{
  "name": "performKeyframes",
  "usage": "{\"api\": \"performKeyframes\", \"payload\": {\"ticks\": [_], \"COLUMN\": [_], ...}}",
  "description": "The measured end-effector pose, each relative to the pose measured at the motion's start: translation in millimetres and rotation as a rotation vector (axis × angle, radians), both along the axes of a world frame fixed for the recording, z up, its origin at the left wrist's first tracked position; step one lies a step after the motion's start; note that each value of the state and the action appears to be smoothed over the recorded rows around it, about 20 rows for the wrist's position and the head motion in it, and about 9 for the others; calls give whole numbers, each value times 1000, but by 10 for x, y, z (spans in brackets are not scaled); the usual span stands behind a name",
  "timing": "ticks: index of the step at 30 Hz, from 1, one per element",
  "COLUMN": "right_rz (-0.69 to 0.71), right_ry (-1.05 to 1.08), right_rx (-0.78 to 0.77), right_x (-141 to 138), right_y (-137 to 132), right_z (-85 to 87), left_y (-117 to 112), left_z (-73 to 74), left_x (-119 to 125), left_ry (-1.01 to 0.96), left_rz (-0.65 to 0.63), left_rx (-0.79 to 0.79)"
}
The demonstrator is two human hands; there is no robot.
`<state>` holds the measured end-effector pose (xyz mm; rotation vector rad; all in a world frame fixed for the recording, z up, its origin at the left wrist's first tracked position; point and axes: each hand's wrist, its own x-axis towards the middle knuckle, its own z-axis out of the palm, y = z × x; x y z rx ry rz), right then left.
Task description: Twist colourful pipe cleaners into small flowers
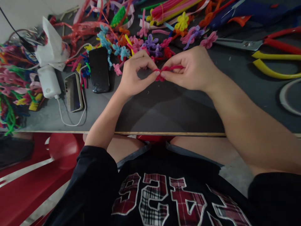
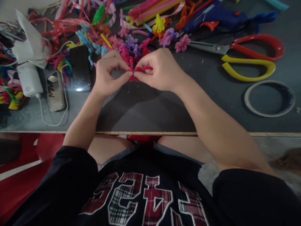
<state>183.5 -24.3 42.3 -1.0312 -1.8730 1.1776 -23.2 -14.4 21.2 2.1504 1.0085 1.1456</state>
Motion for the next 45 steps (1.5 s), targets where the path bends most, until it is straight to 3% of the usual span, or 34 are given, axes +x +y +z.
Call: {"api": "performKeyframes", "payload": {"ticks": [3, 7, 9, 12, 17, 20, 25, 31, 36, 39, 42, 45], "right_rz": [-93, -178, -212, -197, 22, 108, 113, -79, -202, -305, -408, -441], "right_ry": [-278, -339, -301, -206, 75, 245, 178, -133, -300, -377, -243, 71], "right_rx": [305, 317, 289, 199, -141, -267, -251, 97, 243, 292, 255, 82], "right_x": [-81, -148, -139, -94, -55, -53, -37, -48, -129, -192, -243, -267], "right_y": [-85, -127, -88, 4, 61, 44, 49, 19, -99, -118, -57, 46], "right_z": [-71, -191, -203, -157, -102, -119, -134, -178, -280, -307, -292, -311], "left_y": [11, 19, 41, 91, 122, 98, 67, 61, -7, -62, -73, -49], "left_z": [-135, -339, -369, -290, -105, -62, -20, -65, -243, -277, -247, -243], "left_x": [52, 144, 154, 111, 28, 12, -5, -18, 77, 160, 198, 194], "left_ry": [-59, -144, -163, -140, -78, -66, -28, 45, 18, 19, -35, -94], "left_rz": [114, 252, 229, 97, -59, -104, -136, -52, 175, 312, 311, 234], "left_rx": [-100, -264, -261, -149, -89, -56, -21, -115, -167, -172, -121, -124]}}
